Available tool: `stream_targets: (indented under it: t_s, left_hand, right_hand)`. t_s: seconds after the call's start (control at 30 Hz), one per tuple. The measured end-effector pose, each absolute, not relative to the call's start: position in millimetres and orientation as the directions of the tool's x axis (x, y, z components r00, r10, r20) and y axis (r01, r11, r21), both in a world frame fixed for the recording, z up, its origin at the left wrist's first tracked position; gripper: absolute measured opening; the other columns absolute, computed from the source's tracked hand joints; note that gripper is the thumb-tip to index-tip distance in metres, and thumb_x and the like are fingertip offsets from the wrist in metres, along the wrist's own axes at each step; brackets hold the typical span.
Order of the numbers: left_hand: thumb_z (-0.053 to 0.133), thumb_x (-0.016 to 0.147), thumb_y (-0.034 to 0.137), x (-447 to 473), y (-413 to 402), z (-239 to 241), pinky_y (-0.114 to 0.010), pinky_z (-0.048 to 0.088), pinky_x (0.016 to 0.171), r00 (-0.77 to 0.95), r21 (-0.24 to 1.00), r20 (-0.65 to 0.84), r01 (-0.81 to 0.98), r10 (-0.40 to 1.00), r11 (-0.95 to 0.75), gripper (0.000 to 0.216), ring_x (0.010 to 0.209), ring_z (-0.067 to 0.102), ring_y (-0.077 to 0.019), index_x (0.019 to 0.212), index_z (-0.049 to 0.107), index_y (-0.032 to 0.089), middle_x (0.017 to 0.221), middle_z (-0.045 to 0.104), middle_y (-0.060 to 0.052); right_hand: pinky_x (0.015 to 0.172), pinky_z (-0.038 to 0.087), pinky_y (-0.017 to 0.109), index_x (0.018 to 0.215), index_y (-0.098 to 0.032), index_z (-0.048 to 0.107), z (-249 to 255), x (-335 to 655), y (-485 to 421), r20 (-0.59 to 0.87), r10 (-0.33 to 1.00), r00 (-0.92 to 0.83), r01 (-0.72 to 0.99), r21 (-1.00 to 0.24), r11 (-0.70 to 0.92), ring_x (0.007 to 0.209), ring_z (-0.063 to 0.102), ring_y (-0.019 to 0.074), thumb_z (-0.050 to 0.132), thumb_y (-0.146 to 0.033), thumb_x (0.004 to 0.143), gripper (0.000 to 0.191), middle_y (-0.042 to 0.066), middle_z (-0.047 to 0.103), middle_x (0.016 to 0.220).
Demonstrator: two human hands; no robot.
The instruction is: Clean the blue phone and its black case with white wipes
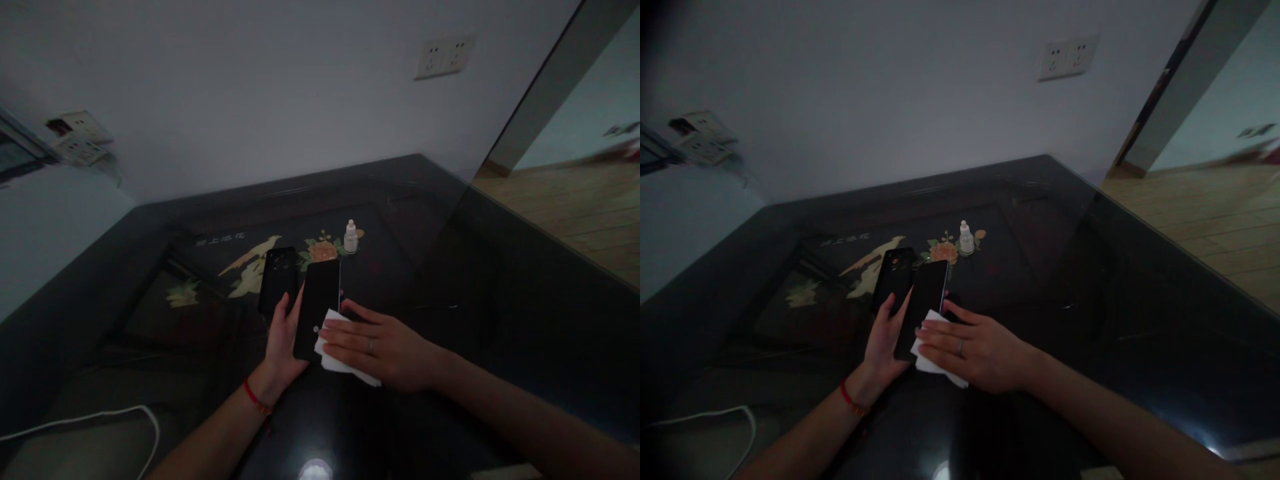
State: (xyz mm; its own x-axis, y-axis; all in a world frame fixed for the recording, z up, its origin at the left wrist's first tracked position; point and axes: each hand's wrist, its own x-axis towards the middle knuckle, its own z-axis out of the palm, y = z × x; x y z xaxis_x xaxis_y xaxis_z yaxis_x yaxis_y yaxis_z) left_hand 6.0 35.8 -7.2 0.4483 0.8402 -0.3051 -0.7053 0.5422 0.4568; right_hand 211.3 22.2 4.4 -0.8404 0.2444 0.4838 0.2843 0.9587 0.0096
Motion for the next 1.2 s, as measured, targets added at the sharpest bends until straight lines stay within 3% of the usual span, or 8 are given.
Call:
stream_targets:
  t_s: [0.17,0.4,0.6,0.73,0.9,1.03,1.1,1.2]
  left_hand:
    - [0.03,0.094,0.05,7.7,36.5,-7.0,-0.048,0.033,0.104,0.459,0.458,-0.269,-0.712,0.847,0.532,0.063,0.118,0.056,-0.0294,0.151,0.014,0.029,0.132,0.058,-0.013]
    - [0.028,0.095,0.046,7.0,36.2,-9.0,-0.046,0.028,0.109,0.465,0.414,-0.288,-0.728,0.837,0.546,0.061,0.123,0.053,-0.0279,0.151,0.017,0.024,0.136,0.054,-0.013]
    - [0.029,0.095,0.047,12.6,34.3,-9.9,-0.046,0.024,0.111,0.463,0.406,-0.323,-0.72,0.825,0.563,0.062,0.128,0.049,-0.0263,0.151,0.01,0.03,0.144,0.047,-0.008]
    - [0.025,0.096,0.046,16.0,33.4,-10.0,-0.043,0.023,0.112,0.457,0.397,-0.342,-0.722,0.821,0.567,0.061,0.13,0.046,-0.0247,0.152,0.007,0.029,0.146,0.044,-0.007]
    - [0.029,0.095,0.047,14.2,34.4,-8.7,-0.048,0.024,0.111,0.482,0.394,-0.29,-0.727,0.827,0.562,0.061,0.127,0.05,-0.027,0.151,0.008,0.034,0.145,0.046,-0.008]
    - [0.028,0.095,0.046,9.8,35.6,-6.2,-0.05,0.029,0.107,0.438,0.403,-0.266,-0.759,0.859,0.512,0.058,0.122,0.053,-0.028,0.15,0.014,0.034,0.14,0.051,-0.009]
    - [0.027,0.096,0.043,7.5,35.0,-5.7,-0.05,0.032,0.106,0.429,0.41,-0.283,-0.754,0.858,0.512,0.056,0.12,0.055,-0.0275,0.15,0.015,0.034,0.138,0.054,-0.009]
    - [0.027,0.096,0.045,4.9,32.4,-7.0,-0.055,0.038,0.098,0.521,0.403,-0.257,-0.708,0.814,0.581,0.055,0.117,0.057,-0.0304,0.149,0.014,0.039,0.133,0.057,-0.008]
  right_hand:
    - [0.117,0.024,0.044,0.126,-0.011,0.055,8.4,203.4,11.9,0.468,0.133,-0.874,0.168,0.035,0.985,0.13,0.045,0.018,0.035,-0.013,0.097,0.036,0.005,0.056,0.135]
    - [0.113,0.031,0.049,0.121,-0.004,0.057,3.9,216.7,23.9,0.592,0.181,-0.785,0.223,-0.002,0.975,0.128,0.049,0.0216,0.034,-0.012,0.095,0.036,0.013,0.063,0.125]
    - [0.116,0.024,0.049,0.13,-0.008,0.051,-2.2,196.6,13.6,0.465,0.235,-0.854,0.272,0.014,0.962,0.129,0.047,0.0204,0.038,-0.014,0.096,0.036,0.01,0.054,0.137]
    - [0.115,0.027,0.049,0.134,-0.008,0.046,-3.8,188.4,12.0,0.426,0.253,-0.869,0.28,0.0,0.96,0.131,0.044,0.0207,0.041,-0.017,0.097,0.039,0.01,0.051,0.139]
    - [0.113,0.031,0.052,0.126,-0.007,0.054,-2.7,198.7,19.8,0.502,0.178,-0.846,0.223,0.031,0.974,0.126,0.05,0.022,0.042,-0.011,0.094,0.034,0.011,0.058,0.132]
    - [0.112,0.035,0.046,0.122,-0.008,0.057,1.5,215.3,28.0,0.584,0.155,-0.797,0.237,0.067,0.969,0.127,0.05,0.0202,0.039,-0.01,0.094,0.033,0.01,0.063,0.125]
    - [0.112,0.036,0.045,0.125,-0.009,0.054,2.7,223.4,33.7,0.631,0.199,-0.75,0.275,0.023,0.961,0.129,0.047,0.019,0.037,-0.01,0.095,0.035,0.011,0.064,0.124]
    - [0.11,0.038,0.048,0.136,-0.01,0.044,2.4,232.6,44.0,0.691,0.382,-0.614,0.414,-0.13,0.901,0.133,0.042,0.0199,0.039,-0.011,0.093,0.043,0.015,0.057,0.132]
